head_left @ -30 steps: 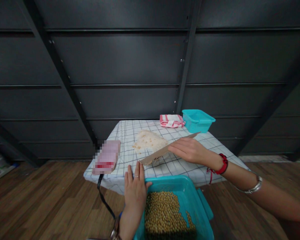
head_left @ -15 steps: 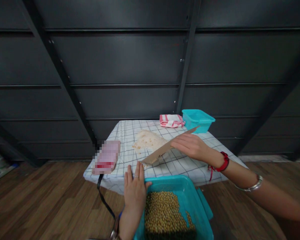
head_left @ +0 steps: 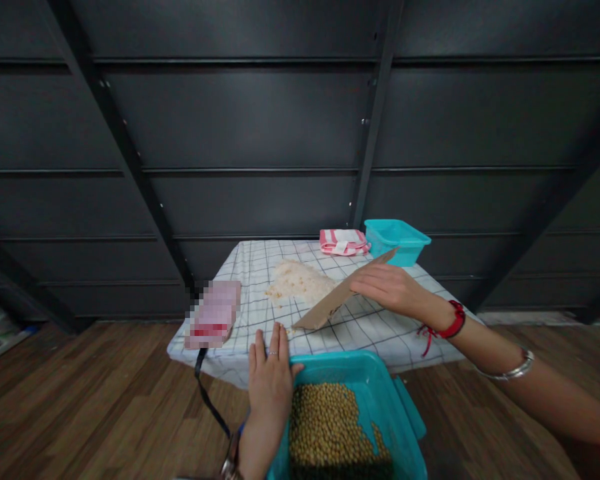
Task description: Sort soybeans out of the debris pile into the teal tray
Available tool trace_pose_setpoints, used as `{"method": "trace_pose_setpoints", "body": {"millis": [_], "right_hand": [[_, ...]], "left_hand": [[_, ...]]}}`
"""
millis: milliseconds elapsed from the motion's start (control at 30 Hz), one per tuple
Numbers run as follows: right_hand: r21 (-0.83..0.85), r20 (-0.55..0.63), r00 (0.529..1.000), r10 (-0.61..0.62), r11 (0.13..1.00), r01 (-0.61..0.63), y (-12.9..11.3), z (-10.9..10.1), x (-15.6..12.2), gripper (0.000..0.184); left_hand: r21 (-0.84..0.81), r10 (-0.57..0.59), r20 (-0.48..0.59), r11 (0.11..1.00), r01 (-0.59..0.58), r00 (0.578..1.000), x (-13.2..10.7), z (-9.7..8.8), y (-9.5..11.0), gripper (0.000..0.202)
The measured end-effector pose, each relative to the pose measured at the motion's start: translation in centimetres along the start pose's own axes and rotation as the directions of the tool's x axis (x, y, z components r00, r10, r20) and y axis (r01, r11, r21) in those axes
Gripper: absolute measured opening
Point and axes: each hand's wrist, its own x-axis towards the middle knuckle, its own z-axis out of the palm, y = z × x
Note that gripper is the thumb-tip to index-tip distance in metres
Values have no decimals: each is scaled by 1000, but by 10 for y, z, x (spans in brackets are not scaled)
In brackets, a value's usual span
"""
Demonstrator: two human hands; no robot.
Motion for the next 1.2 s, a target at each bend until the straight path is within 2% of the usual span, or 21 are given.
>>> {"method": "trace_pose_setpoints", "body": {"millis": [167, 333, 467, 633, 733, 900, 1100, 1200], "right_hand": [[-7, -56, 998, -31, 999, 31, -2, 9, 10, 16], [39, -2, 1000, -29, 999, 29, 1, 17, 10, 19], [47, 25, 1000, -4, 999, 3, 5, 14, 4, 19], [12, -3, 1000, 25, 1000, -24, 6, 8, 8, 19], [-48, -24, 999, 36, 998, -37, 3, 14, 15, 20], [-104, 11, 1000, 8, 995, -7, 0, 26, 22, 21], [-60, 81, 996, 45, 997, -40, -2, 9, 10, 20], [-73, 71, 994, 80, 995, -75, -2, 2, 8, 20]], "left_hand": [[5, 4, -14, 1000, -4, 1000, 0, 0, 0, 52], [11, -9, 5, 1000, 9, 1000, 0, -1, 2, 54], [13, -19, 6, 1000, 19, 1000, 0, -3, 3, 58], [-2, -22, 19, 1000, 22, 1000, 0, -4, 3, 59], [6, -23, 14, 1000, 23, 1000, 0, -3, 3, 58], [-2, -21, 15, 1000, 21, 1000, 0, -3, 4, 60], [-5, -24, 16, 1000, 24, 1000, 1, -5, 3, 59], [-2, -24, 16, 1000, 24, 1000, 1, -6, 2, 59]]}}
